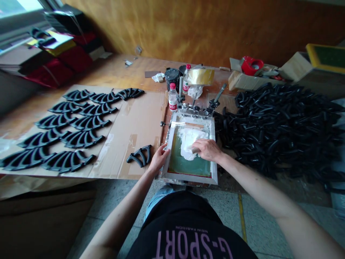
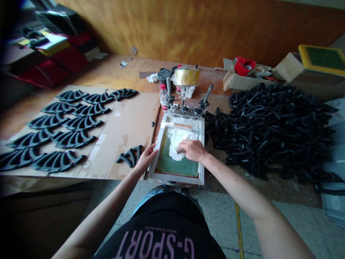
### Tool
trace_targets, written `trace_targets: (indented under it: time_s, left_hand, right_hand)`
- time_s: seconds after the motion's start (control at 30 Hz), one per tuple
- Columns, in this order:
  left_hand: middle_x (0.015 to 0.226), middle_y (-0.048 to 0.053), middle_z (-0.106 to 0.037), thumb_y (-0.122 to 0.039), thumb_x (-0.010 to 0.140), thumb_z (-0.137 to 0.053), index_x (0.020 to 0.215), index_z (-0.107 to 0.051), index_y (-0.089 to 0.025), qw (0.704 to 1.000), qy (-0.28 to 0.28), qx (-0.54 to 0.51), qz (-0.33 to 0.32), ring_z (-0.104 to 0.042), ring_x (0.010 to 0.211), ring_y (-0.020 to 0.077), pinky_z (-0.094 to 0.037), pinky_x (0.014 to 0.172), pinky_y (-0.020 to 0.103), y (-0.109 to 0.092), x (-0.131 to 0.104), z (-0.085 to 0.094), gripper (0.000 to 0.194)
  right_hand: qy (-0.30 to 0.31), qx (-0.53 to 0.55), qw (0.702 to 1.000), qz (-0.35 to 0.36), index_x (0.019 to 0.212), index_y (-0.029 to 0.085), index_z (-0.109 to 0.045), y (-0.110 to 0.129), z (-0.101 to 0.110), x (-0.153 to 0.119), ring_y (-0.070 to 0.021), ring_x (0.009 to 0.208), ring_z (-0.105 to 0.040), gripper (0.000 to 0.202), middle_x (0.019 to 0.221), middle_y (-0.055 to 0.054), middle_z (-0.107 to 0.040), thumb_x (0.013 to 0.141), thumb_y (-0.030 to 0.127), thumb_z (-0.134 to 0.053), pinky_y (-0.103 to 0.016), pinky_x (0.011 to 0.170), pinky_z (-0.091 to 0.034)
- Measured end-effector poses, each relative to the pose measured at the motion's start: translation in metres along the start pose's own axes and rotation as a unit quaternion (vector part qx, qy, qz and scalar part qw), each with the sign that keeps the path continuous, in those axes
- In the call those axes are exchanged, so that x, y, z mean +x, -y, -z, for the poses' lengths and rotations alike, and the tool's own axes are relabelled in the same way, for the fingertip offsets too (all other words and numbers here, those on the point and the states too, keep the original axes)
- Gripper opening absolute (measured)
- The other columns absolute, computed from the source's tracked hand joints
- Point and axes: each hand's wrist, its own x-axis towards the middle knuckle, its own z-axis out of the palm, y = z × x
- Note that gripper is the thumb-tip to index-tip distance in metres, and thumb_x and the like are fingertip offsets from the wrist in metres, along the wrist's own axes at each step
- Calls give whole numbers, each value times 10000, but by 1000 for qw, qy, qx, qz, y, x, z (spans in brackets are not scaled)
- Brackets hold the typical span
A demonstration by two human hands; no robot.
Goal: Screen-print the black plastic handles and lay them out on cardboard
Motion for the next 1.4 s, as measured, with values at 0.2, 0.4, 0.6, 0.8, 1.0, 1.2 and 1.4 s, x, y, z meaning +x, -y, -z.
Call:
trace_targets:
  time_s: [0.2,0.4,0.6,0.8,1.0,1.2,1.4]
  left_hand:
    - [830,43,-686,-516,800,-605,1327,-563,-198,1000,6,14,-8,-600,671,151,-430,568,225,0,0,1,617]
    - [743,14,-668,-509,776,-648,1386,-503,-213,999,19,-34,-5,-581,604,143,-416,530,225,-33,-15,9,693]
    - [659,14,-617,-675,867,-408,1062,-680,-195,987,-8,-129,-95,-530,518,128,-394,468,241,-122,-24,15,584]
    - [924,71,-689,-675,882,-372,1059,-602,-194,950,-21,-220,-222,-664,806,154,-506,614,243,-187,5,-2,561]
    - [972,162,-717,-631,758,-630,1074,-619,-145,965,111,-219,92,-699,781,248,-509,537,292,-107,-39,-51,580]
    - [1097,161,-698,-565,823,-589,976,-626,-139,942,88,-273,175,-712,862,241,-562,605,299,-25,-66,-48,454]
    - [939,151,-730,-524,944,-319,984,-592,-136,968,-179,-53,169,-721,681,195,-557,563,285,45,-44,73,476]
  right_hand:
    - [0,27,999,26,1000,206,-694,9,-17,-11,-175,897,-616,252,969,-45,-688,859,100,-515,-262,757,-442]
    - [-98,37,990,-96,1306,312,-556,-15,29,44,-187,930,-628,448,1104,-7,-678,867,331,-644,-278,773,-470]
    - [-263,77,914,-300,1296,150,-550,-106,63,27,-185,832,-621,423,976,-97,-693,981,390,-402,-326,782,-456]
    - [-131,100,942,-292,831,172,-676,-87,-14,-21,-192,809,-609,318,873,-76,-679,897,459,-554,-312,763,-462]
    - [-34,2,961,-273,914,139,-613,8,-59,-4,-236,934,-587,198,940,-137,-661,941,308,-516,-326,815,-430]
    - [-74,127,979,-144,882,211,-586,41,-53,-6,-167,826,-609,198,895,-38,-674,977,323,-454,-256,719,-408]
    - [-72,69,844,-528,1077,131,-552,-102,-53,-22,-235,914,-646,251,995,-143,-677,903,311,-542,-297,759,-446]
